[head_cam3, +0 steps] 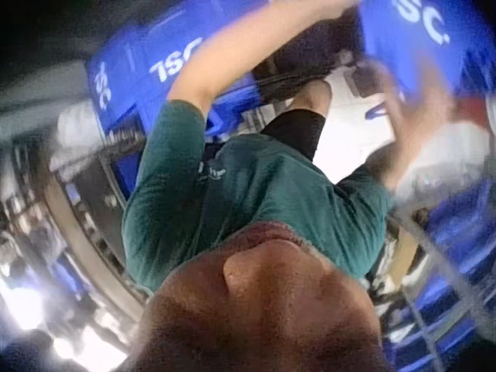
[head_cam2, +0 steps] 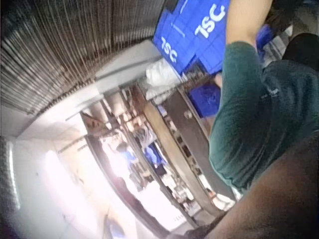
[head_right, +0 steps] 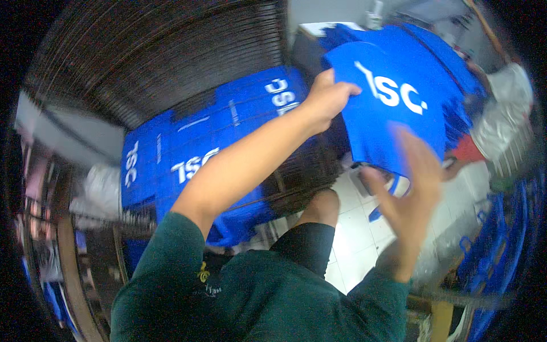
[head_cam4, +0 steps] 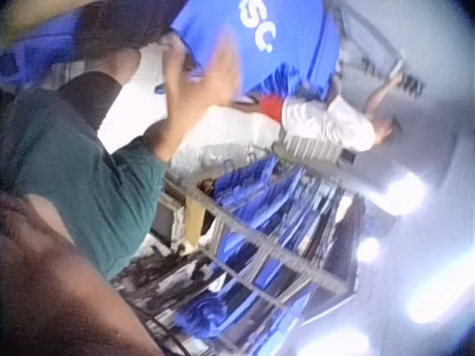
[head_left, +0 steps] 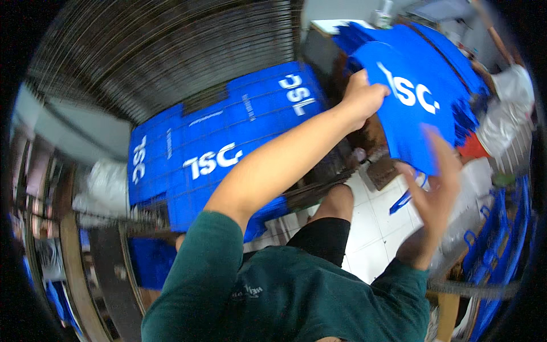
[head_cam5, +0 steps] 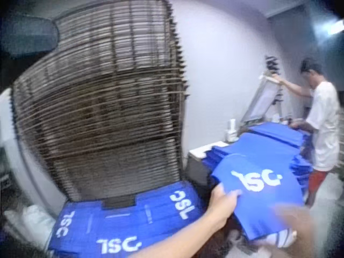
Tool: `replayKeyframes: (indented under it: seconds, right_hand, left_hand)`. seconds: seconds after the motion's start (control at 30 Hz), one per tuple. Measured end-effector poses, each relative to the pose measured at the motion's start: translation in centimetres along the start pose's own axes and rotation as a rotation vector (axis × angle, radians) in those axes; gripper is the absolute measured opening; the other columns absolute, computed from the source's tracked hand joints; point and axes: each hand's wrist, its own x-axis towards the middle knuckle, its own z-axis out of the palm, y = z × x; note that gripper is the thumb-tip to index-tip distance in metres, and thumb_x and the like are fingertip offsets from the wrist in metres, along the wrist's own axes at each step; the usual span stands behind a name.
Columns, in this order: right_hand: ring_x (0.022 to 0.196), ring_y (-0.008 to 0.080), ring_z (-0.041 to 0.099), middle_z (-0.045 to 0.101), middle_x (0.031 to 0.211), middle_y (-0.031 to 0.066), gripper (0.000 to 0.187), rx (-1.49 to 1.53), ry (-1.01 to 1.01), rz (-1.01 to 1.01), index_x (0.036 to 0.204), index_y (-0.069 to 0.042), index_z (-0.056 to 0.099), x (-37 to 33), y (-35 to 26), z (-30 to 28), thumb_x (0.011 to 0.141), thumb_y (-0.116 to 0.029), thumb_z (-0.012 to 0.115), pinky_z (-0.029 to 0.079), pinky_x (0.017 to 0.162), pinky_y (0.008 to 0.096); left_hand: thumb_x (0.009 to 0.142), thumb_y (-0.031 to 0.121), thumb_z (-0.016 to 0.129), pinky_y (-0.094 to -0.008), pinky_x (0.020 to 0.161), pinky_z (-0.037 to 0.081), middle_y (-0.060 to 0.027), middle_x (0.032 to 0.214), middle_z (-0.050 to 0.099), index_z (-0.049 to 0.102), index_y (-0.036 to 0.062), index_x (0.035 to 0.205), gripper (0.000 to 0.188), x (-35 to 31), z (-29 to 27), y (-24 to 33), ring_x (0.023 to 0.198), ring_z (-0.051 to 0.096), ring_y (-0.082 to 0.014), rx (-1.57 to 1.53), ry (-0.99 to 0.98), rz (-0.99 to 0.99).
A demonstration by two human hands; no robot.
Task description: The person folds blue tote bags with 'TSC' branding and places them into a metal wire basket. The person repeatedly picks up a bag, folds it flat, and stacks it into the basket. A coworker is visible in the background performing similar folding tasks.
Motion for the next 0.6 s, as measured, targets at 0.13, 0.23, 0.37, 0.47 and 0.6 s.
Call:
replayKeyframes:
  seconds: [0.13, 0.23, 0.37, 0.47, 0.6]
  right_hand:
    - [0.125, 0.0279, 0.038, 0.041, 0.136, 0.0179, 0.053, 0.051, 0.458, 0.422, 0.134, 0.002, 0.035, -5.5, 7.1, -0.5, 0.093, -0.029, 0.048, 0.025, 0.106, 0.0385]
    - [0.121, 0.0276, 0.041, 0.043, 0.133, 0.0116, 0.055, 1.134, 0.056, 0.948, 0.127, -0.012, 0.042, -11.2, 10.3, 9.1, 0.087, -0.049, 0.047, 0.034, 0.096, 0.0465]
    - [0.111, 0.0264, 0.049, 0.049, 0.126, 0.0043, 0.048, 1.841, -0.294, 1.187, 0.121, -0.019, 0.047, -16.6, 2.6, 18.4, 0.085, -0.052, 0.049, 0.049, 0.076, 0.0504]
    - [0.098, 0.0205, 0.056, 0.054, 0.117, 0.0045, 0.037, 1.748, -0.301, 1.233, 0.121, -0.012, 0.046, -15.6, -2.1, 21.7, 0.085, -0.014, 0.053, 0.05, 0.069, 0.0386]
    - [0.076, 0.0137, 0.058, 0.058, 0.098, 0.0027, 0.046, 1.405, -0.489, 1.004, 0.121, -0.011, 0.045, -14.4, -4.9, 25.7, 0.079, 0.003, 0.053, 0.046, 0.05, 0.0238]
  left_hand:
    - [0.074, -0.001, 0.057, -0.0369, 0.073, 0.053, -0.0118, 0.092, 0.063, 0.055, 0.0051, 0.104, 0.031, -0.3, -5.6, 5.8, 0.08, 0.063, -0.0218, 0.057, -0.06, 0.068]
    - [0.074, 0.001, 0.059, -0.0392, 0.074, 0.054, -0.0123, 0.095, 0.063, 0.051, 0.0066, 0.111, 0.039, -3.8, -12.1, 10.8, 0.082, 0.064, -0.0226, 0.06, -0.057, -0.008]
    - [0.073, 0.005, 0.059, -0.0347, 0.085, 0.049, -0.0118, 0.11, 0.059, 0.044, 0.0075, 0.128, 0.058, -11.1, -21.8, 13.4, 0.095, 0.06, -0.0214, 0.155, 0.082, -0.054]
    - [0.069, 0.001, 0.055, -0.0355, 0.082, 0.051, -0.013, 0.114, 0.057, 0.038, 0.0067, 0.134, 0.067, -18.4, -27.5, 13.8, 0.096, 0.06, -0.0219, 0.175, 0.214, -0.053]
    - [0.067, -0.001, 0.051, -0.0326, 0.086, 0.048, -0.013, 0.117, 0.055, 0.035, 0.0077, 0.137, 0.072, -27.5, -36.7, 11.3, 0.098, 0.058, -0.022, 0.264, 0.463, -0.242]
